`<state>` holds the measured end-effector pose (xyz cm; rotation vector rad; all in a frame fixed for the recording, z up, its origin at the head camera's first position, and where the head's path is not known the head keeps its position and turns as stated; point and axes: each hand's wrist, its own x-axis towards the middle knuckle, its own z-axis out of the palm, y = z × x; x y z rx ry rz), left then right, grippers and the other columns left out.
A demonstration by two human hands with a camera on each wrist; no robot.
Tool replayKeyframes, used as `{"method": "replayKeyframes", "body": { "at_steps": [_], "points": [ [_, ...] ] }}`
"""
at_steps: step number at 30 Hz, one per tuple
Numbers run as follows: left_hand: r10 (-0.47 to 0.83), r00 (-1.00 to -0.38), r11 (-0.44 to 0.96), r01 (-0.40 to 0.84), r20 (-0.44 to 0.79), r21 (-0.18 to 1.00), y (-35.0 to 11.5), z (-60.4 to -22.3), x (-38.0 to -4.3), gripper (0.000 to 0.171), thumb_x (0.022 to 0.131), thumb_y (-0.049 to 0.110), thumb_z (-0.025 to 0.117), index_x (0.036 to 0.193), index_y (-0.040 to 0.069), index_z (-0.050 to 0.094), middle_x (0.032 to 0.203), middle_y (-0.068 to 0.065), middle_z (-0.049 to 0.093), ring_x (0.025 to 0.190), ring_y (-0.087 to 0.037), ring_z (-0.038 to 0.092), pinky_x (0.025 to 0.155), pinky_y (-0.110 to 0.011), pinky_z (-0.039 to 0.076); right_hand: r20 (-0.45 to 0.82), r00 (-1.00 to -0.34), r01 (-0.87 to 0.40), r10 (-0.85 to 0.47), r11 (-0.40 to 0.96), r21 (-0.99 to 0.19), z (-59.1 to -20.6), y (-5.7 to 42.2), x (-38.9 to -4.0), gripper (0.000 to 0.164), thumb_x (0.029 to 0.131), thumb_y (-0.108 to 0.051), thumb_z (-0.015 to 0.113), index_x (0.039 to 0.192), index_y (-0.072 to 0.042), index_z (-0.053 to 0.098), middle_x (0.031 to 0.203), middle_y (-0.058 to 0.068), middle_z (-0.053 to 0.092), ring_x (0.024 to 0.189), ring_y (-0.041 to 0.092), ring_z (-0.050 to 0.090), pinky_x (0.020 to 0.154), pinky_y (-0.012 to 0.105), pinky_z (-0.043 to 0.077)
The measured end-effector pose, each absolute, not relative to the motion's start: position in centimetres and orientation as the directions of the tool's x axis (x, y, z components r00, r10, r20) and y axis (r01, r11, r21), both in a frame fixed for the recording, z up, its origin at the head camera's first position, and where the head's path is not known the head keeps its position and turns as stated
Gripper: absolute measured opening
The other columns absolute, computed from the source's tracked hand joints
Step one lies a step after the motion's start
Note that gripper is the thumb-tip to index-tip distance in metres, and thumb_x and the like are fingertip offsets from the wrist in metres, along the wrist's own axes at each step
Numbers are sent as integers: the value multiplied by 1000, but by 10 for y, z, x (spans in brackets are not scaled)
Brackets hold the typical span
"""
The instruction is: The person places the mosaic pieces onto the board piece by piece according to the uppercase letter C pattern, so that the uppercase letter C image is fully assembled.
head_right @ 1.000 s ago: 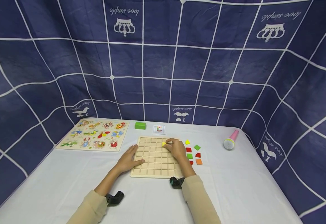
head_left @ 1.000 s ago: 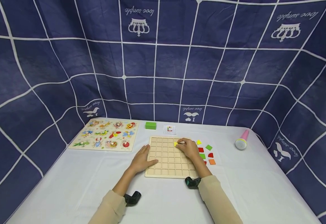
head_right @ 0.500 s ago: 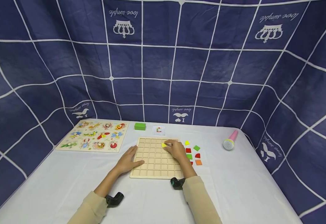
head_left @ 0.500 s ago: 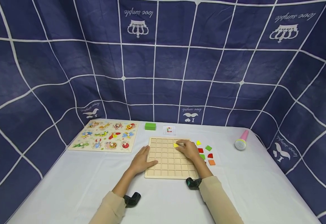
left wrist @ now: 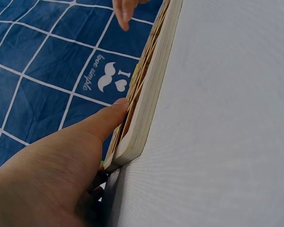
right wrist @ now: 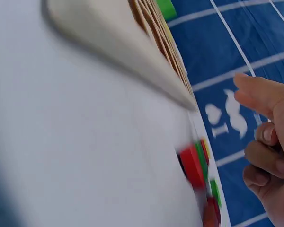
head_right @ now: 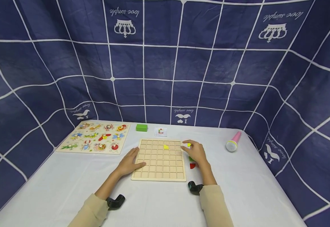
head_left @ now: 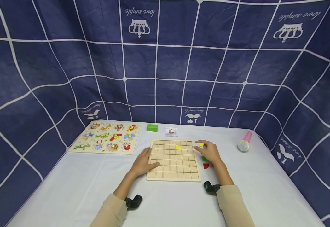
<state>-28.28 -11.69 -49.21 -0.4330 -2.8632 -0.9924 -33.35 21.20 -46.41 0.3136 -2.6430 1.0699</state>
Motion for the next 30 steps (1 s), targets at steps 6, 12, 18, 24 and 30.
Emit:
{"method": "replayKeyframes", "body": {
  "at_steps": [6,12,18,24,30],
  "points": [
    [233,-959,748,281,158,601,-117,-491,-282,91,79,46,68,140,-9,28,146,-22,26,136,-37,18,109,-49,17,244,-968,-218,-64,697,-683,-469,243,-329,30,80,-20,73,108,-10,69,49,0,34,40,13,30,36,23,24],
    [232,-961,751,276,152,599,-117,-491,-282,91,79,45,68,140,-9,28,146,-22,26,136,-37,18,109,-49,17,139,-989,-135,-59,750,-648,-477,256,-329,30,80,-22,72,107,-11,70,52,0,38,45,14,35,41,24,28],
    [237,-958,745,288,165,602,-116,-491,-282,91,79,45,68,139,-10,29,146,-23,27,135,-38,19,109,-50,18,129,-990,-130,-63,773,-621,-481,258,-329,30,80,-23,73,106,-8,70,52,0,37,46,14,34,42,24,27],
    [229,-960,750,280,162,599,-116,-492,-282,91,78,45,69,140,-9,29,146,-23,27,136,-37,18,109,-49,17,199,-977,-183,-75,771,-610,-478,253,-329,32,81,-27,71,107,-8,69,51,0,38,44,14,35,42,25,27],
    [231,-960,749,280,160,600,-117,-491,-282,91,79,46,68,140,-9,28,146,-23,27,136,-37,18,109,-49,17,293,-950,-273,-112,754,-597,-470,232,-330,33,78,-28,74,105,-9,70,50,-1,34,44,12,29,41,23,22]
  ]
}}
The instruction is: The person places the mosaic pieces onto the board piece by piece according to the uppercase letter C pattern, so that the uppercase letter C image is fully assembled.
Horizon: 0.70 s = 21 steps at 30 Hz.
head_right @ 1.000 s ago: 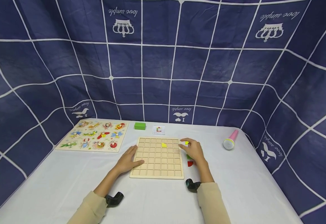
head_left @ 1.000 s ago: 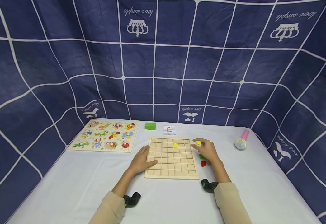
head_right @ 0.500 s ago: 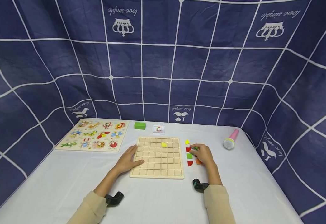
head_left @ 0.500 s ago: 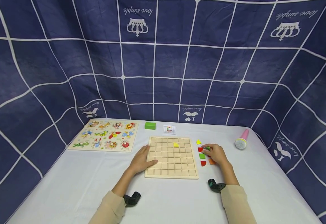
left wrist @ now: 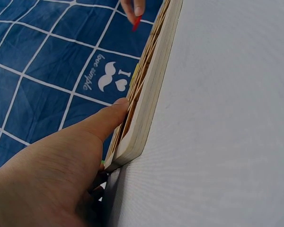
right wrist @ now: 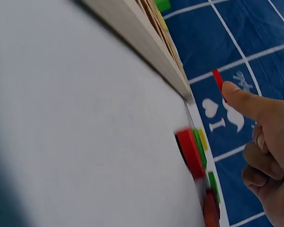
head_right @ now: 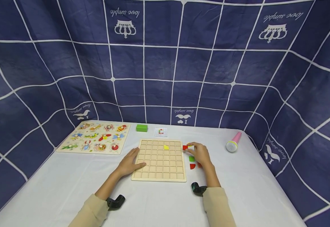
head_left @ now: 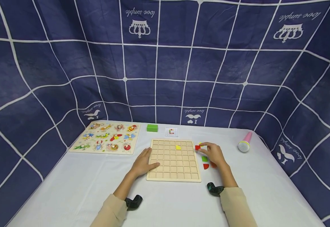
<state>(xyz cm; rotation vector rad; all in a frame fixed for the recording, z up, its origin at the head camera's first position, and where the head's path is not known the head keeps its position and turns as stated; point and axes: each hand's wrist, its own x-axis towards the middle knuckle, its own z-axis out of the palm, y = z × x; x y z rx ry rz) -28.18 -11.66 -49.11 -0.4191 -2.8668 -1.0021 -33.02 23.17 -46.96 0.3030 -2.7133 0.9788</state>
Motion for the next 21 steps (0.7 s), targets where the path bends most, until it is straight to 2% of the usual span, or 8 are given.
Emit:
{"method": "replayKeyframes", "body": {
  "at_steps": [10,16,21],
  "points": [
    [252,-942,710,336,223,619,-117,-491,-277,94,80,51,65,137,-13,29,143,-28,28,134,-42,19,108,-53,17,310,-933,-345,-185,708,-616,-464,179,-335,30,77,-30,75,101,-12,71,52,-3,33,47,10,26,42,23,21],
    [239,-954,732,298,179,613,-117,-492,-280,91,79,45,68,140,-10,28,145,-24,27,136,-38,18,109,-50,17,353,-915,-380,-196,712,-590,-462,151,-340,29,77,-29,75,100,-12,71,50,-5,33,45,9,25,41,23,21],
    [232,-961,747,277,154,605,-116,-492,-282,91,79,46,68,141,-8,28,147,-21,26,136,-36,17,110,-47,17,356,-922,-348,-154,732,-586,-464,133,-344,27,78,-28,74,100,-13,71,52,-4,34,46,9,26,40,24,20]
  ]
}}
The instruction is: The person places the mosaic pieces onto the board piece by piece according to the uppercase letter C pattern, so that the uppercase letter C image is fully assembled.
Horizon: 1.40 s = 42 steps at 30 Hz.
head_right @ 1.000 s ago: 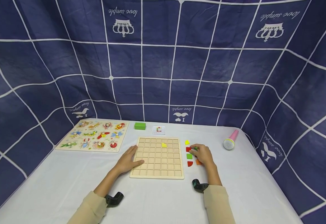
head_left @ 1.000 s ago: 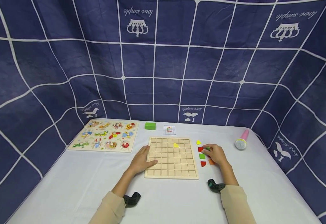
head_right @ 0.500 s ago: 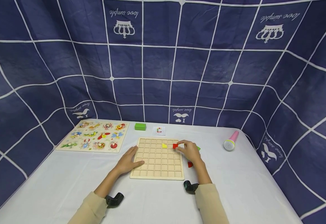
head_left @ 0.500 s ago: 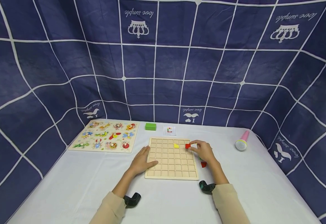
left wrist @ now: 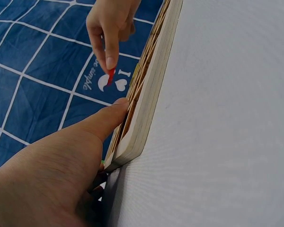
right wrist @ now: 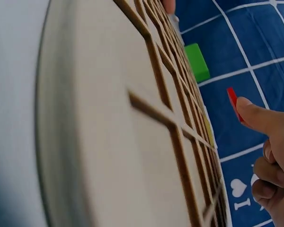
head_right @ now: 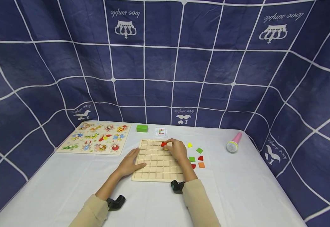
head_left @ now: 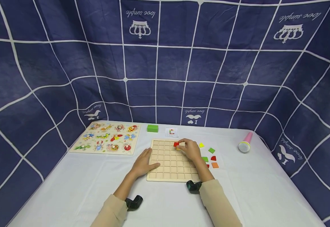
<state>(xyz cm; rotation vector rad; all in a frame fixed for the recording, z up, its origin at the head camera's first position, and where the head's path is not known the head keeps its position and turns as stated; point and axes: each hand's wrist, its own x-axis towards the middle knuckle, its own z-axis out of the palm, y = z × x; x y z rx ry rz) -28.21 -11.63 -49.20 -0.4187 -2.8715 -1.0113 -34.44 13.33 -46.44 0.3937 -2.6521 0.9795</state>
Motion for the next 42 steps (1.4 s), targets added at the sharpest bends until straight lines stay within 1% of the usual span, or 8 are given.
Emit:
{"method": "replayKeyframes", "body": {
  "at_steps": [7,14,22,26,29,32,35,42],
  "points": [
    [234,-961,750,274,146,602,-114,-492,-283,90,80,46,67,141,-7,28,147,-21,26,137,-35,17,110,-47,17,319,-938,-313,-138,733,-604,-472,123,-345,29,78,-27,74,102,-11,71,54,-2,39,48,12,33,41,26,26],
    [233,-962,758,272,143,593,-114,-490,-283,90,79,46,67,141,-7,28,147,-20,26,137,-35,17,110,-47,17,294,-944,-299,-152,772,-560,-478,122,-348,27,80,-28,72,103,-14,71,54,-4,40,49,11,33,42,26,27],
    [242,-959,760,282,148,585,-115,-491,-284,91,79,47,67,140,-7,29,147,-20,27,136,-36,18,109,-48,18,288,-944,-299,-163,793,-531,-478,121,-350,27,79,-31,73,102,-18,72,57,-5,45,52,12,38,42,26,31],
    [235,-960,756,277,150,593,-114,-492,-285,90,80,47,67,141,-7,29,147,-20,26,137,-35,17,110,-47,17,281,-944,-310,-176,765,-564,-478,125,-349,32,79,-29,73,108,-15,70,55,-3,44,51,12,36,43,27,29],
    [233,-960,748,279,156,603,-113,-492,-284,90,80,46,67,141,-6,28,147,-20,26,137,-35,17,110,-48,16,279,-943,-318,-181,736,-597,-478,133,-348,34,80,-27,73,111,-14,69,53,-2,41,49,12,32,43,27,27],
    [233,-960,741,279,156,610,-113,-491,-283,90,79,45,68,141,-7,28,147,-21,26,136,-36,17,109,-49,16,290,-941,-322,-174,723,-611,-475,146,-347,32,81,-24,72,111,-14,68,51,-3,39,46,11,30,42,26,27],
    [237,-958,743,287,163,605,-114,-491,-283,90,79,45,68,140,-7,29,146,-22,27,136,-37,18,109,-50,17,306,-939,-316,-155,738,-596,-469,164,-348,29,82,-22,71,110,-13,68,50,-2,38,44,11,30,41,26,26],
    [232,-960,743,278,156,609,-116,-491,-282,90,79,45,68,141,-7,28,147,-21,26,136,-36,18,110,-48,17,294,-950,-254,-105,809,-531,-464,207,-354,31,82,-21,71,111,-11,67,51,-1,36,43,12,28,39,25,24]
  ]
}}
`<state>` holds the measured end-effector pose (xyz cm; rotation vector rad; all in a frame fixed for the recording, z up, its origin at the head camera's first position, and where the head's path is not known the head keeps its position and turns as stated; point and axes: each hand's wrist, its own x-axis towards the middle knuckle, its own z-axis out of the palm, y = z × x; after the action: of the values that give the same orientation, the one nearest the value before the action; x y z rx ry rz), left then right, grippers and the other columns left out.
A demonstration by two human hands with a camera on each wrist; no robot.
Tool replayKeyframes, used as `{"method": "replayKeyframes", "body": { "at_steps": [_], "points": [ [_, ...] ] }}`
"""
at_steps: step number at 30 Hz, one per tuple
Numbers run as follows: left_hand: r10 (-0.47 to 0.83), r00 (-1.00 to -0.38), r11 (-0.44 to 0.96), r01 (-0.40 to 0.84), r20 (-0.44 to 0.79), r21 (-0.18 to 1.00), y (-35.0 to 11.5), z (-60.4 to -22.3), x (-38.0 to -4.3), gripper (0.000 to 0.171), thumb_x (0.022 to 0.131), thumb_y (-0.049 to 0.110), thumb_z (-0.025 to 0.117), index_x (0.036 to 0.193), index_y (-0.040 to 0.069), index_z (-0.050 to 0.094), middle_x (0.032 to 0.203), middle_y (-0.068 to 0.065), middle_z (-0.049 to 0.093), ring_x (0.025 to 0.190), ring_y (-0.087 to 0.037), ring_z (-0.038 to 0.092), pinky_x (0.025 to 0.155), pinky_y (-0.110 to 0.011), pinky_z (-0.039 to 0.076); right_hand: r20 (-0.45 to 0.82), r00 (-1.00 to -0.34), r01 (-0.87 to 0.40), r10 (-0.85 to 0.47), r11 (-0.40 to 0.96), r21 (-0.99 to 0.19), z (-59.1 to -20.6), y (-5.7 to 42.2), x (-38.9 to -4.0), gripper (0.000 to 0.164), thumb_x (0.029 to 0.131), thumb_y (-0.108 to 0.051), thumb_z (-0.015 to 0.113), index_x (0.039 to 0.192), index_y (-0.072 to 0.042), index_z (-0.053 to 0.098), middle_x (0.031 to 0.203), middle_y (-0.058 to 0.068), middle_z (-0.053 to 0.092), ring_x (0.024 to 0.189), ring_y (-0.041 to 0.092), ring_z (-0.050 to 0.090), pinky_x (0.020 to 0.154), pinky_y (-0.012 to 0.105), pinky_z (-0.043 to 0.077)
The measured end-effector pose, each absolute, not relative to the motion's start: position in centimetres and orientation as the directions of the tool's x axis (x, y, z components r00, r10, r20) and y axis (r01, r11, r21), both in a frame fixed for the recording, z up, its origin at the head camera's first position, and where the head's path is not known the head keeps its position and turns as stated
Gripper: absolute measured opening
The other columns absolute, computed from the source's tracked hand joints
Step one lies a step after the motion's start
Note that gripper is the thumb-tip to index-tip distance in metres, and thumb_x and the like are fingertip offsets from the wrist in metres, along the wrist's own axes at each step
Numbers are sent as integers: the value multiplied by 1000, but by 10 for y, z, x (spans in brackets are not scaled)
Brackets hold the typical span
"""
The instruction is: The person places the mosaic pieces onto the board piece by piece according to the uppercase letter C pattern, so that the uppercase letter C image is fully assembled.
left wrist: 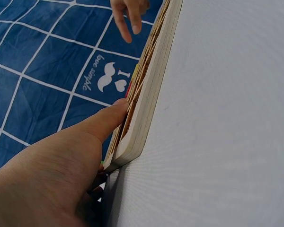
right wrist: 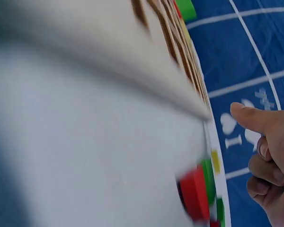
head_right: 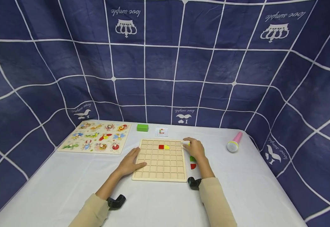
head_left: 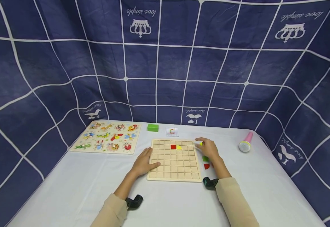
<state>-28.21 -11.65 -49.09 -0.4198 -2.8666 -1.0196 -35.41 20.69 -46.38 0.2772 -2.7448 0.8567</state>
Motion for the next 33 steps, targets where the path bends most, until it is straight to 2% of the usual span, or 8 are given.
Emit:
{"method": "replayKeyframes", "body": {
  "at_steps": [6,11,16,27,33],
  "points": [
    [222,-964,742,266,149,616,-118,-492,-281,90,79,45,68,141,-6,28,147,-20,26,137,-36,17,110,-49,16,222,-971,-195,-91,839,-508,-470,227,-360,35,80,-20,72,113,-10,66,57,2,40,50,15,35,44,28,27],
    [222,-964,741,265,147,616,-118,-492,-281,90,79,46,68,141,-6,28,147,-20,26,137,-35,17,110,-48,16,157,-986,-131,-60,859,-496,-473,234,-364,40,80,-23,72,118,-12,65,69,5,50,62,20,44,53,31,34],
    [228,-962,737,271,150,619,-118,-493,-282,90,79,46,68,141,-6,28,147,-19,27,137,-35,17,110,-48,17,127,-989,-127,-75,871,-474,-474,240,-367,40,81,-25,71,117,-11,65,78,7,57,70,23,48,60,35,40],
    [226,-959,737,282,169,615,-118,-492,-283,90,79,46,68,141,-7,29,146,-21,27,136,-36,18,109,-49,17,136,-988,-131,-74,867,-480,-473,246,-368,32,80,-25,72,109,-11,69,76,6,54,68,22,48,58,32,38],
    [227,-961,737,275,157,617,-118,-493,-283,91,79,47,67,141,-6,28,147,-20,27,137,-35,18,109,-49,17,182,-979,-173,-93,848,-500,-472,243,-365,30,80,-23,73,106,-9,69,65,3,47,59,19,42,52,29,33]
  ]
}}
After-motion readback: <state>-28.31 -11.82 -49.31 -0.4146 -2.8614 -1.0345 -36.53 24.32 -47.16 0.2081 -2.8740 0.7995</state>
